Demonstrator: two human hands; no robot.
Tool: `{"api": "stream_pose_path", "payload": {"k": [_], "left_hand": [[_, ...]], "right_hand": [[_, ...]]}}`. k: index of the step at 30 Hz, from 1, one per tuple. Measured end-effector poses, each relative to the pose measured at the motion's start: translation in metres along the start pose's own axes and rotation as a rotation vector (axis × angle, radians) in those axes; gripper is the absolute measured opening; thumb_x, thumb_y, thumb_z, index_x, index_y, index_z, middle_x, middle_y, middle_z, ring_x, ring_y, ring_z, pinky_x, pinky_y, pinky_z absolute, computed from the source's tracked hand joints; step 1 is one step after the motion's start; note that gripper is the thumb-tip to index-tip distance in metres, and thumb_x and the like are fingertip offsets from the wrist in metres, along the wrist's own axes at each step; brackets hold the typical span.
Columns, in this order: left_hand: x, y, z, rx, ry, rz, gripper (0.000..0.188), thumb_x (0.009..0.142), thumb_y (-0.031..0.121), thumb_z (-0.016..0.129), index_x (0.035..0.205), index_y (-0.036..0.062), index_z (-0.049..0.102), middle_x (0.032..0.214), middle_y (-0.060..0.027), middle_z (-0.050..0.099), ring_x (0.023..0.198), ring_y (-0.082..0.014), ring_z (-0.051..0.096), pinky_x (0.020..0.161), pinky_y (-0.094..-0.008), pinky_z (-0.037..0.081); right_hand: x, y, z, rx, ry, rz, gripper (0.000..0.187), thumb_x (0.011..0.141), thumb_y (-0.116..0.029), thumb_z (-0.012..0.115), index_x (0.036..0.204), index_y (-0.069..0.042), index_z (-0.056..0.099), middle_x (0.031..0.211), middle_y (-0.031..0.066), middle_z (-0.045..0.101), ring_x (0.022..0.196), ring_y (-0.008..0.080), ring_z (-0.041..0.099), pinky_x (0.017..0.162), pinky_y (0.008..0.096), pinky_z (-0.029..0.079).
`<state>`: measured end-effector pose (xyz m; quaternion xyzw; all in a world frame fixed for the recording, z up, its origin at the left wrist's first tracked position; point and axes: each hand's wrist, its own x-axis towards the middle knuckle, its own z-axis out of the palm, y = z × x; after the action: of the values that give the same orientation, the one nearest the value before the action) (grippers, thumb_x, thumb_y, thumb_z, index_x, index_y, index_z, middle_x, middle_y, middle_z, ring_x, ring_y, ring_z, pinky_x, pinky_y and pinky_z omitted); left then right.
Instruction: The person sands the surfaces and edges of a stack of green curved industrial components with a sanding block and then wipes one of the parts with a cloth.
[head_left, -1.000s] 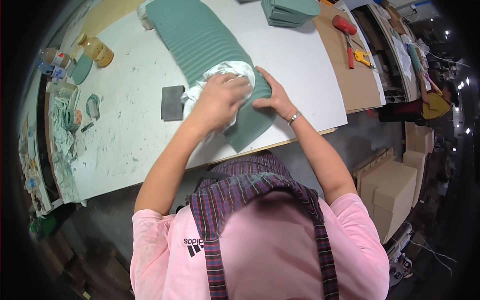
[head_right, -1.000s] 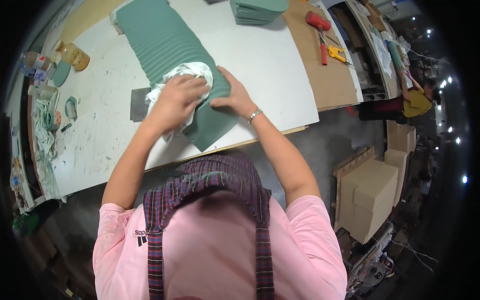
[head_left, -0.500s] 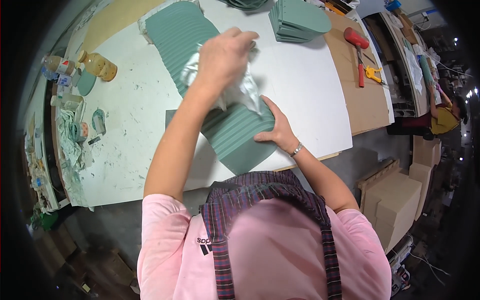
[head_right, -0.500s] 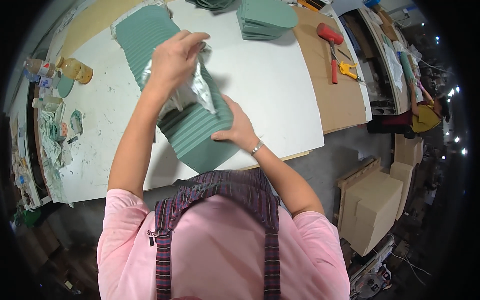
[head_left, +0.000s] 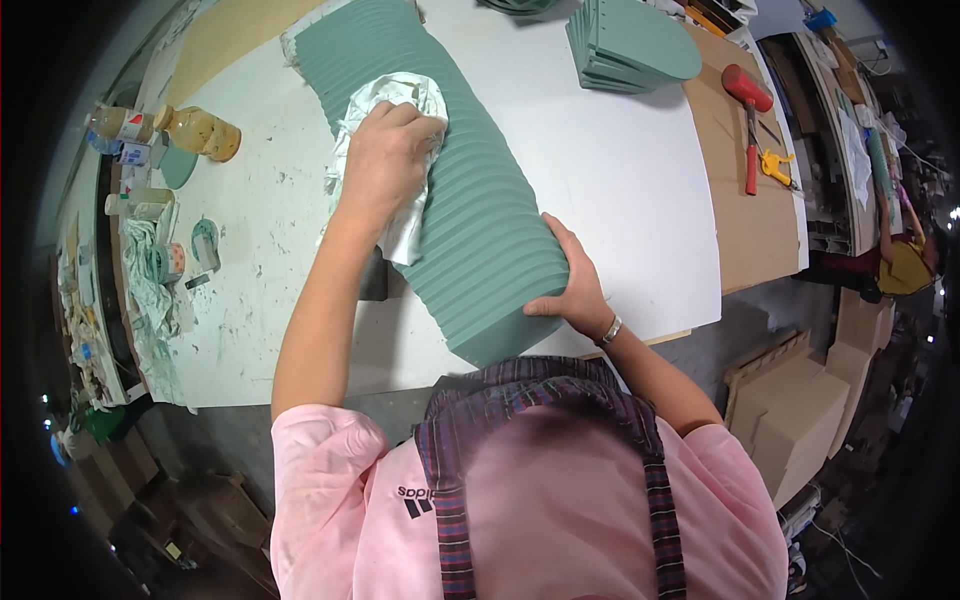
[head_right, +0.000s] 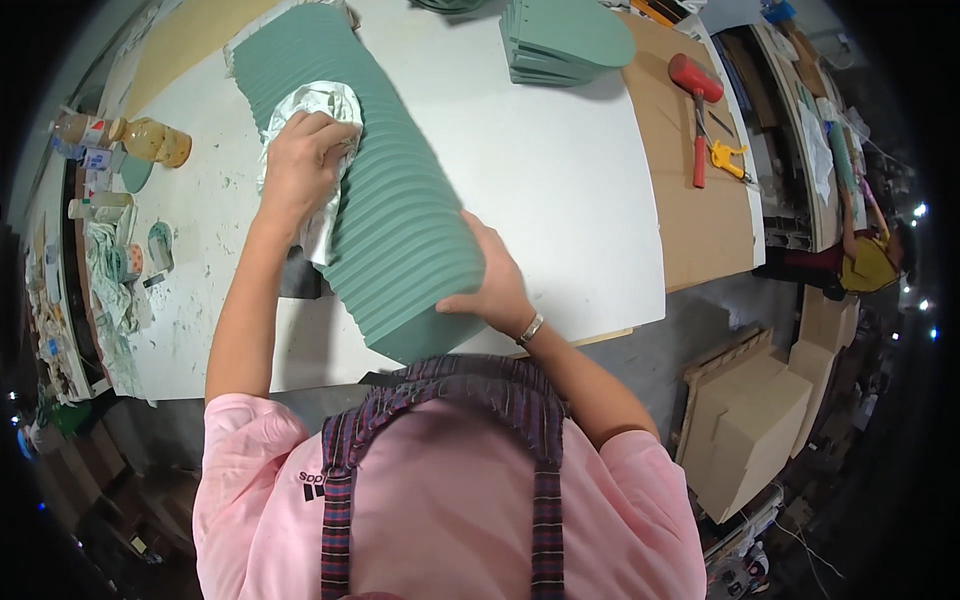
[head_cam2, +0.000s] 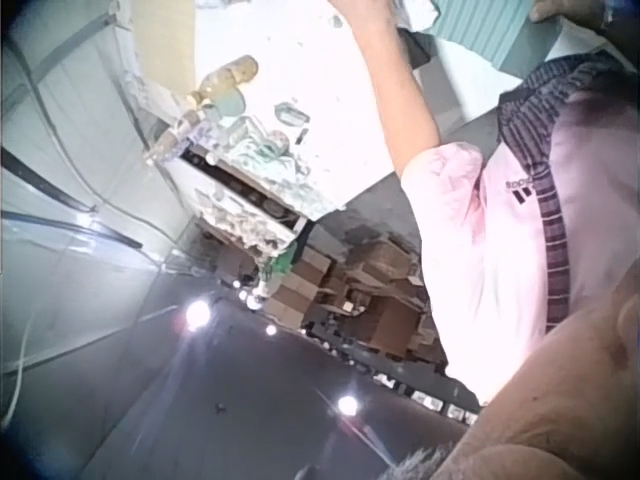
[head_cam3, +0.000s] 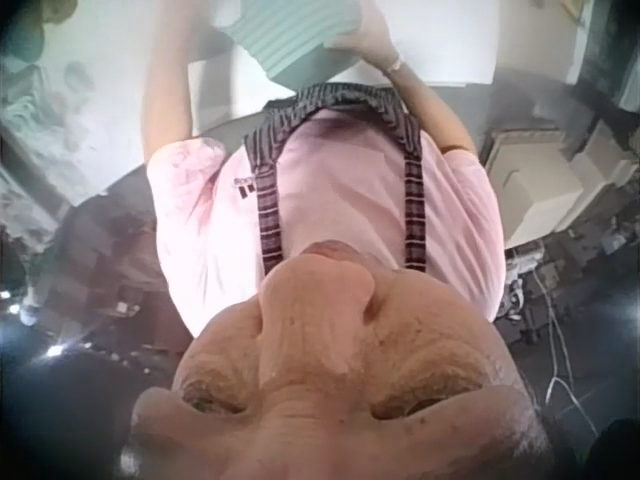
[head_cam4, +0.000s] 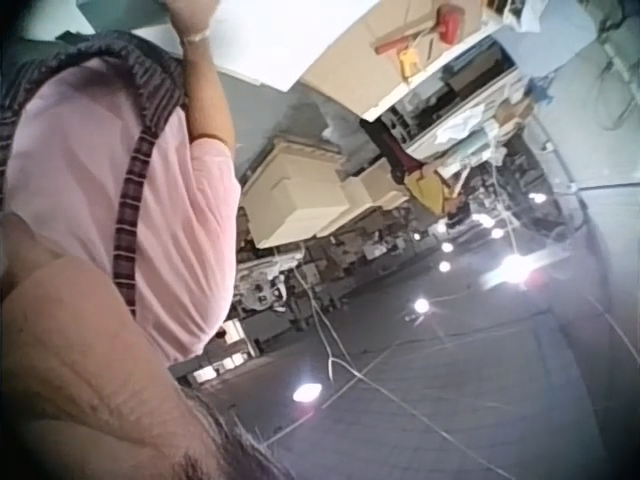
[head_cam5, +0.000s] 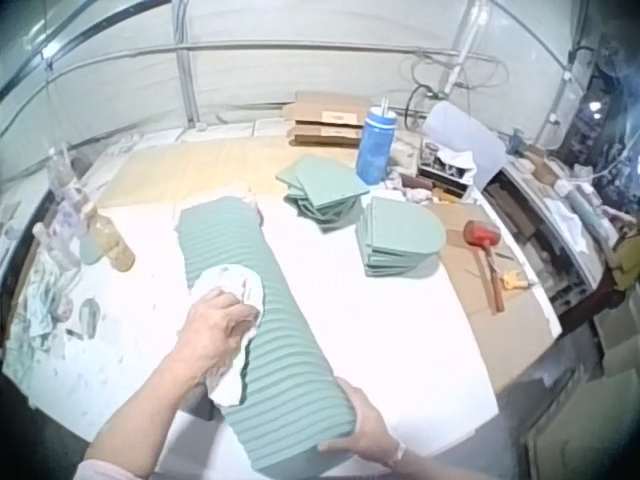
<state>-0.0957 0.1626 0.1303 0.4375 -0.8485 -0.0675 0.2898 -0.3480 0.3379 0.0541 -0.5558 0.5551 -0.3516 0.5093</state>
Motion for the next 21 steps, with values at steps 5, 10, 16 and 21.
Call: {"api": "stream_pose_path", "payload": {"k": [5, 10, 16, 21], "left_hand": [[-0.007, -0.014, -0.008, 0.026, -0.141, -0.088, 0.012, 0.078, 0.002, 0.073, 0.09, 0.0049, 0.075, 0.084, -0.0091, 0.068, 0.085, -0.03, 0.063, 0.077, -0.0414, 0.052], [0.011, -0.006, 0.012, 0.205, -0.009, 0.026, 0.002, 0.077, 0.004, 0.07, 0.079, 0.0043, 0.069, 0.08, -0.0109, 0.065, 0.083, -0.0318, 0.061, 0.077, -0.043, 0.049], [-0.026, -0.04, -0.038, 0.02, -0.16, -0.312, 0.007, 0.08, 0.006, 0.072, 0.085, 0.0026, 0.073, 0.085, -0.0144, 0.068, 0.085, -0.0337, 0.065, 0.077, -0.0432, 0.052], [0.039, -0.002, -0.039, -0.004, 0.001, -0.148, 0.015, 0.085, 0.011, 0.076, 0.096, 0.0011, 0.074, 0.092, -0.0137, 0.072, 0.09, -0.0311, 0.068, 0.084, -0.0379, 0.053]], "right_hand": [[-0.002, 0.007, -0.013, -0.077, 0.019, 0.029, 0.139, 0.05, -0.053, 0.098, 0.158, -0.001, 0.029, 0.147, 0.0171, 0.047, 0.137, 0.0303, 0.046, 0.116, 0.0409, 0.036], [0.003, -0.003, -0.002, -0.054, -0.061, 0.023, 0.137, 0.052, -0.05, 0.098, 0.159, -0.001, 0.027, 0.15, 0.0174, 0.043, 0.139, 0.0307, 0.044, 0.117, 0.0412, 0.036], [0.027, -0.03, -0.034, -0.033, -0.076, 0.131, 0.116, 0.069, -0.036, 0.09, 0.159, -0.001, 0.025, 0.157, 0.0196, 0.033, 0.143, 0.0337, 0.04, 0.117, 0.0432, 0.036], [0.118, -0.028, -0.038, 0.021, -0.09, 0.099, 0.114, 0.074, -0.036, 0.087, 0.161, -0.001, 0.021, 0.16, 0.0242, 0.031, 0.148, 0.0378, 0.034, 0.119, 0.0444, 0.034]]}}
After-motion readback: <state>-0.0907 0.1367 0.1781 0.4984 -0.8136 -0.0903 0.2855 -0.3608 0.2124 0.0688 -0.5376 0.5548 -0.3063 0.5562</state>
